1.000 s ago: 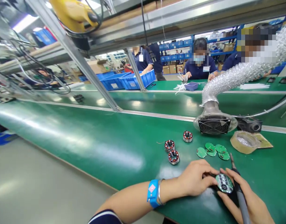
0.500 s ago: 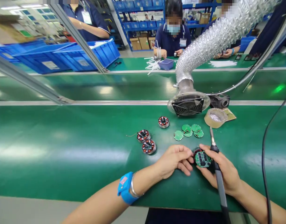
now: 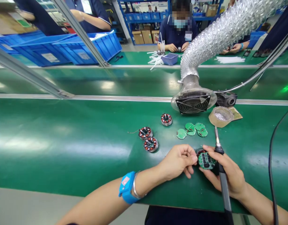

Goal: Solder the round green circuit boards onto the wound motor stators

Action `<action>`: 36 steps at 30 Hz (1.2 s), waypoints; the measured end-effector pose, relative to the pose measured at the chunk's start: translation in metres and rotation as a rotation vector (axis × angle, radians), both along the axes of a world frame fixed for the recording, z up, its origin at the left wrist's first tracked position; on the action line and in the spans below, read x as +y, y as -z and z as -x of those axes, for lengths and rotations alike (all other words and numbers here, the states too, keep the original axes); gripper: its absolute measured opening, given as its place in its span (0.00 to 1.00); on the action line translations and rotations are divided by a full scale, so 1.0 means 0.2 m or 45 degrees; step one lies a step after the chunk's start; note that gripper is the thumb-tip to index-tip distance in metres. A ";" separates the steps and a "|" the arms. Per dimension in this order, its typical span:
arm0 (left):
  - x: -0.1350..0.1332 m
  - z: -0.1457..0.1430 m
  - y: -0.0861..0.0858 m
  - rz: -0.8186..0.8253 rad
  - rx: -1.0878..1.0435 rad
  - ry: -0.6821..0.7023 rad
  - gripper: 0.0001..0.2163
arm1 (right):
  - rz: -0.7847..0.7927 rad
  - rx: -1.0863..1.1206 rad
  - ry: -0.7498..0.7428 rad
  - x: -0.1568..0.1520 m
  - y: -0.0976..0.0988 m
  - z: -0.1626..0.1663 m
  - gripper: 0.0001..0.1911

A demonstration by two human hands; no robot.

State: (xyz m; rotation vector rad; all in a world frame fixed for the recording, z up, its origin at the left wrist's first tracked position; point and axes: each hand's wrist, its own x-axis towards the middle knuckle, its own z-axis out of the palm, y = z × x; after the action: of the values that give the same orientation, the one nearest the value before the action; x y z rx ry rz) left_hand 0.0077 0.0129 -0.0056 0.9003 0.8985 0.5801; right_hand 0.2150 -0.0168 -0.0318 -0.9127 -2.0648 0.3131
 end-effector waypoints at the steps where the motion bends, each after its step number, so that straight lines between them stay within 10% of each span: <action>1: 0.00 0.01 0.00 -0.177 0.099 -0.020 0.12 | 0.043 0.002 0.034 0.00 -0.01 0.00 0.34; 6: 0.04 0.06 -0.03 -1.141 0.292 -0.002 0.05 | 0.225 0.033 0.032 0.01 -0.05 -0.02 0.31; 16: 0.09 0.05 -0.02 0.005 -0.029 0.252 0.25 | 0.423 0.058 -0.325 0.00 -0.08 -0.04 0.29; 36: 0.01 0.00 0.00 -0.407 0.007 -0.295 0.06 | 0.307 0.110 -0.111 0.04 -0.05 -0.03 0.27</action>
State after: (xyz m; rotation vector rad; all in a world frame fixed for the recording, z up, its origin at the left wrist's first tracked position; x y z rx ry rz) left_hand 0.0085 0.0148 -0.0051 1.0914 0.9365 0.9405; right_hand 0.2214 -0.0088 -0.0218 -0.9347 -2.0193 0.6484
